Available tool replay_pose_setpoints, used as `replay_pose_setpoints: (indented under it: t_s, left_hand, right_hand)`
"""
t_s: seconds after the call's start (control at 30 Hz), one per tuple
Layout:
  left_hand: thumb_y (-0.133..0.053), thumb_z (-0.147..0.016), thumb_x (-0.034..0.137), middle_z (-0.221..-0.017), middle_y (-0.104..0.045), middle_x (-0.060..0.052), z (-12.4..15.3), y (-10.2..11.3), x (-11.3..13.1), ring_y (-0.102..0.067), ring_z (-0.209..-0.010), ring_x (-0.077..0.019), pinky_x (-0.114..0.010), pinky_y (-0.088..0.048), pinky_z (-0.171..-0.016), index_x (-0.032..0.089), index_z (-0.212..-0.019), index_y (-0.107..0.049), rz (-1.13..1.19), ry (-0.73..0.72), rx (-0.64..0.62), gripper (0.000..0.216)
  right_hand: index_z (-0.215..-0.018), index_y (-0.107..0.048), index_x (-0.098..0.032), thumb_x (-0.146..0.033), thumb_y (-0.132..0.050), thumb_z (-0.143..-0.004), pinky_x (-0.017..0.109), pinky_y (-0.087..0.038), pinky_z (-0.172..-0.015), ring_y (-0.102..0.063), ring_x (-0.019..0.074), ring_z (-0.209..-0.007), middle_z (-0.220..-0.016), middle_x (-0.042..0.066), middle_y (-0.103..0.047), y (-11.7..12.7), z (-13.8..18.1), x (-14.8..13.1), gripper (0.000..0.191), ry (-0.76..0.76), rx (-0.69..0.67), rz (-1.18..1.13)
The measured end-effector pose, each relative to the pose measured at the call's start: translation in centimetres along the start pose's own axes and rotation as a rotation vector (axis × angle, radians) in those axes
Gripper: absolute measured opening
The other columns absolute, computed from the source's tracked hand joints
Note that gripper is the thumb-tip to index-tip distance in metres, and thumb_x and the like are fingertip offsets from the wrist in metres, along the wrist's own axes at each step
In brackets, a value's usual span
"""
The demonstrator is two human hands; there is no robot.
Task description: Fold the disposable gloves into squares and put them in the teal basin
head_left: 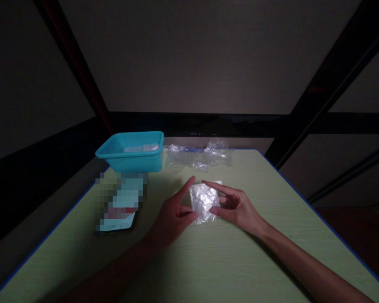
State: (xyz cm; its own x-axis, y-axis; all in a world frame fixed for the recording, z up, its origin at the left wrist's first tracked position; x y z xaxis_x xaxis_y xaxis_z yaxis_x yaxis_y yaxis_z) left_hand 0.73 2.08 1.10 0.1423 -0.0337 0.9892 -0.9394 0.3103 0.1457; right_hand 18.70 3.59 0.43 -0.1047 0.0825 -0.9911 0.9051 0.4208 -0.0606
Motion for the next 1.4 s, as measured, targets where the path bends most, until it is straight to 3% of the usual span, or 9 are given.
replay_pose_setpoints:
  t_s: [0.1,0.23,0.37,0.47,0.57,0.77,1.17,1.3,1.4]
  left_hand:
    - [-0.058,-0.067,0.018,-0.049,-0.051,0.007,0.0,0.1,0.0,-0.04,-0.045,-0.0073,-0.015,-0.029,-0.046,0.015,-0.142,-0.019,-0.005,-0.011,0.002,0.085]
    - [-0.059,-0.067,0.017,-0.055,-0.058,0.004,-0.1,0.1,-0.2,-0.045,-0.046,-0.0078,-0.015,-0.032,-0.046,0.014,-0.141,-0.02,-0.017,-0.028,-0.002,0.084]
    - [-0.058,-0.067,0.015,-0.092,-0.067,-0.007,-0.2,0.1,-0.5,-0.052,-0.051,-0.0072,-0.015,-0.035,-0.046,0.018,-0.141,-0.022,0.007,-0.053,-0.008,0.083]
    - [-0.057,-0.065,0.014,-0.129,-0.049,-0.013,-0.4,0.1,-0.7,-0.057,-0.056,-0.0064,-0.015,-0.039,-0.049,0.023,-0.139,-0.027,0.026,-0.082,0.0,0.08]
    - [-0.058,-0.066,0.015,-0.14,-0.036,-0.014,-0.5,0.2,-0.6,-0.061,-0.063,-0.0084,-0.017,-0.043,-0.053,0.023,-0.139,-0.028,0.046,-0.051,0.0,0.08]
    - [-0.059,-0.063,0.011,-0.139,-0.038,-0.018,-0.6,0.2,-0.5,-0.064,-0.067,-0.0109,-0.017,-0.046,-0.056,0.019,-0.139,-0.03,0.106,0.028,0.019,0.082]
    - [-0.053,-0.065,0.001,-0.114,-0.062,-0.01,-1.0,-0.2,-1.6,-0.045,-0.043,-0.001,-0.015,-0.04,-0.044,0.021,-0.132,-0.042,0.125,0.096,0.037,0.071]
    - [-0.051,-0.07,0.002,-0.087,-0.067,-0.006,-1.0,-0.5,-2.3,-0.053,-0.049,-0.0061,-0.018,-0.046,-0.05,0.018,-0.131,-0.045,0.073,0.078,0.055,0.064]
    - [-0.052,-0.072,0.004,-0.097,-0.065,-0.008,-1.2,0.1,-2.1,-0.061,-0.058,-0.0105,-0.022,-0.052,-0.056,0.02,-0.13,-0.047,0.004,0.046,0.073,0.06]
  right_hand:
    - [-0.113,-0.061,-0.019,-0.021,-0.075,-0.063,0.025,-0.045,-0.057,-0.052,0.0098,-0.062,-0.081,0.002,-0.062,0.1,-0.1,0.3,0.052,0.01,0.031,0.0]
    - [-0.116,-0.058,-0.018,-0.025,-0.075,-0.064,0.025,-0.043,-0.056,-0.051,0.0094,-0.059,-0.074,0.0,-0.062,0.2,0.0,0.5,0.056,-0.028,0.028,0.011]
    - [-0.12,-0.056,-0.017,-0.027,-0.075,-0.064,0.024,-0.042,-0.056,-0.049,0.0088,-0.058,-0.071,-0.001,-0.061,0.1,0.0,0.4,0.06,-0.038,0.021,0.024]
    - [-0.121,-0.055,-0.018,-0.028,-0.074,-0.065,0.024,-0.041,-0.054,-0.047,0.0083,-0.056,-0.072,0.0,-0.06,0.2,0.0,0.3,0.06,-0.033,0.023,0.051]
    - [-0.122,-0.054,-0.019,-0.027,-0.074,-0.066,0.024,-0.041,-0.052,-0.046,0.0092,-0.057,-0.073,0.001,-0.06,0.4,-0.1,0.1,0.06,-0.03,0.049,0.08]
    - [-0.125,-0.052,-0.019,-0.028,-0.072,-0.067,0.023,-0.039,-0.05,-0.043,0.0092,-0.055,-0.07,0.0,-0.057,0.6,-0.2,-0.1,0.061,-0.046,0.107,0.143]
    - [-0.123,-0.054,-0.017,-0.04,-0.061,-0.077,0.022,-0.022,-0.046,-0.025,0.0085,-0.052,-0.058,-0.006,-0.029,0.7,-0.4,-0.7,0.052,-0.065,0.023,0.32]
    - [-0.125,-0.052,-0.02,-0.043,-0.057,-0.079,0.023,-0.02,-0.047,-0.024,0.0094,-0.052,-0.057,-0.006,-0.027,0.9,-1.0,-0.8,0.052,-0.106,-0.008,0.324]
    - [-0.124,-0.053,-0.021,-0.046,-0.058,-0.078,0.024,-0.021,-0.047,-0.024,0.0103,-0.053,-0.057,-0.006,-0.029,1.0,-2.1,-1.5,0.053,-0.125,0.003,0.337]
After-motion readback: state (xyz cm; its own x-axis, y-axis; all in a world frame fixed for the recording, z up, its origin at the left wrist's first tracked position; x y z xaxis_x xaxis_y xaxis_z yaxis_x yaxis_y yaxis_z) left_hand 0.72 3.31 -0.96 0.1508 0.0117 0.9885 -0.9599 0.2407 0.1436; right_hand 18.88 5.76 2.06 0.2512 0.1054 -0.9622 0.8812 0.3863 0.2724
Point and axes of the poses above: each hand's wrist, its own z-axis away from the middle knuckle, its own y-axis out of the back of the hand, x = y × z, the point moved 1 cm from there along -z, towards the middle knuckle
